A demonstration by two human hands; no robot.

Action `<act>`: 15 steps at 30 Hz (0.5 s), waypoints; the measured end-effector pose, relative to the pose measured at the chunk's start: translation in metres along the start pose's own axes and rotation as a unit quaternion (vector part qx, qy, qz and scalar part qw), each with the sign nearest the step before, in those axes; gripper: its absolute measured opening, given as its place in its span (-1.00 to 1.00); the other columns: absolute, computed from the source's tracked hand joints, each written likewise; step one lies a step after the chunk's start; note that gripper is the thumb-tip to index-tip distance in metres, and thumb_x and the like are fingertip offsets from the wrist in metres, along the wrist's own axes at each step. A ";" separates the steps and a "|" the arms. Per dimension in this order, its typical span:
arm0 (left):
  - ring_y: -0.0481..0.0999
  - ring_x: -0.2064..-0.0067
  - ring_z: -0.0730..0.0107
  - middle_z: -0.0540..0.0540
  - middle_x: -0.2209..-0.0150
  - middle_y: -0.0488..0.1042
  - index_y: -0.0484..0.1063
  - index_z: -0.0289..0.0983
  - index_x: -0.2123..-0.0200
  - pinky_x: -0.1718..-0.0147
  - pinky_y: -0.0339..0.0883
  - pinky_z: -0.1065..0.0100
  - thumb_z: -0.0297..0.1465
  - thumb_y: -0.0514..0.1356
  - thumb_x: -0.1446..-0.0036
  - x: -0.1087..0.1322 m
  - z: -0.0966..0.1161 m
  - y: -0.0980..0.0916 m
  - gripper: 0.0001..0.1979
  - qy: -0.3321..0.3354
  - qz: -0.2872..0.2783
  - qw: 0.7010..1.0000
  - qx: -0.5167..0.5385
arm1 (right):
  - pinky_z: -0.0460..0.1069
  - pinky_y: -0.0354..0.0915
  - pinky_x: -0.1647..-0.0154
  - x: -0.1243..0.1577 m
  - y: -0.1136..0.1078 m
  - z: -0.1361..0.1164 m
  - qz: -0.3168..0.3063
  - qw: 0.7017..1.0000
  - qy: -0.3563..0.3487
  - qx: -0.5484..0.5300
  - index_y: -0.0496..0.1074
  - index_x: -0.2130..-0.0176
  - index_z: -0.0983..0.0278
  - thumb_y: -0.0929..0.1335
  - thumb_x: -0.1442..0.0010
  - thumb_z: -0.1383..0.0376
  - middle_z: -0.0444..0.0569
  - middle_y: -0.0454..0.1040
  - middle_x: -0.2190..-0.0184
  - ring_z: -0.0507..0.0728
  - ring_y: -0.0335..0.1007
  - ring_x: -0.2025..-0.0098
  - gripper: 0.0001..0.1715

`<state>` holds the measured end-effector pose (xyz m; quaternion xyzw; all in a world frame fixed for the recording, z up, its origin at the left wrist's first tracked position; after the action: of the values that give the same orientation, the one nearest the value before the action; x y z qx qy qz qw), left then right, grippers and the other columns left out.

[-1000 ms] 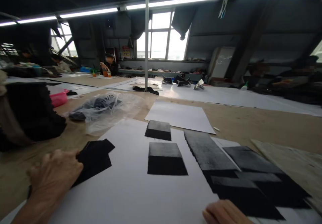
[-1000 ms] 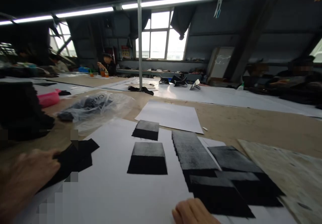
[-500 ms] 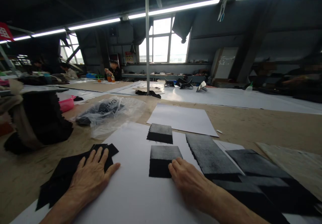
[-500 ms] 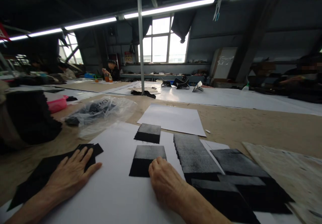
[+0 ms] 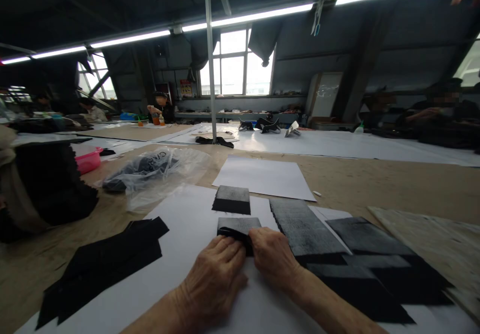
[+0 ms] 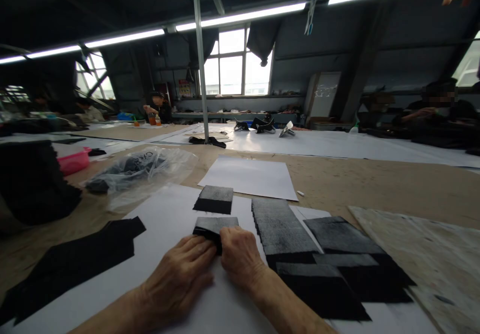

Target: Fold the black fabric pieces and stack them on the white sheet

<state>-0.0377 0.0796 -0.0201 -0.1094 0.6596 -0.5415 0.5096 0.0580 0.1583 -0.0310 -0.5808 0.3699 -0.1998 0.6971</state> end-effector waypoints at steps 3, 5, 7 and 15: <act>0.42 0.08 0.18 -0.14 0.10 0.46 0.42 -0.26 0.11 0.07 0.38 0.18 -0.41 0.14 -0.08 -0.010 -0.016 0.011 -0.73 -0.098 -0.026 0.995 0.020 | -0.08 0.30 0.38 -0.005 -0.003 0.010 0.047 0.998 0.048 -0.020 0.33 0.43 0.35 0.33 -0.22 0.38 -0.20 0.34 0.51 -0.01 0.32 0.45 -0.82; 0.42 0.05 0.17 -0.15 0.05 0.44 0.42 -0.26 0.08 0.05 0.38 0.18 -0.41 0.18 -0.04 -0.011 -0.022 0.014 -0.68 -0.137 -0.041 0.989 0.028 | -0.13 0.24 0.50 -0.011 -0.014 0.029 0.099 0.990 0.098 -0.026 0.32 0.46 0.35 0.31 -0.24 0.37 -0.24 0.29 0.59 -0.05 0.26 0.56 -0.77; 0.41 0.02 0.14 -0.18 0.01 0.42 0.41 -0.29 0.04 0.02 0.36 0.16 -0.39 0.20 -0.02 -0.009 -0.024 0.015 -0.63 -0.156 -0.055 0.986 0.033 | -0.15 0.14 0.60 -0.013 -0.033 0.052 0.166 0.975 0.149 -0.024 0.30 0.51 0.34 0.28 -0.26 0.38 -0.26 0.23 0.66 -0.06 0.17 0.65 -0.71; 0.34 -0.06 0.19 -0.12 -0.02 0.39 0.34 -0.23 -0.04 -0.24 -0.12 -0.03 -0.37 0.13 -0.09 -0.006 -0.024 0.019 -0.60 -0.151 -0.085 0.983 0.065 | -0.10 0.17 0.50 0.079 -0.100 0.019 0.336 0.941 0.011 0.041 0.42 0.35 0.31 0.17 -0.28 0.38 -0.14 0.38 0.59 0.00 0.33 0.56 -0.71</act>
<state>-0.0460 0.1053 -0.0349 -0.2121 0.5273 -0.6016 0.5613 0.1387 0.0902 0.0437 -0.3914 0.5429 0.0247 0.7426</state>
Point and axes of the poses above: each hand's wrist, its own x-axis away from the middle knuckle, its own y-axis out of the palm, z = x × y, the point moved 5 cm from there along -x, towards the middle knuckle
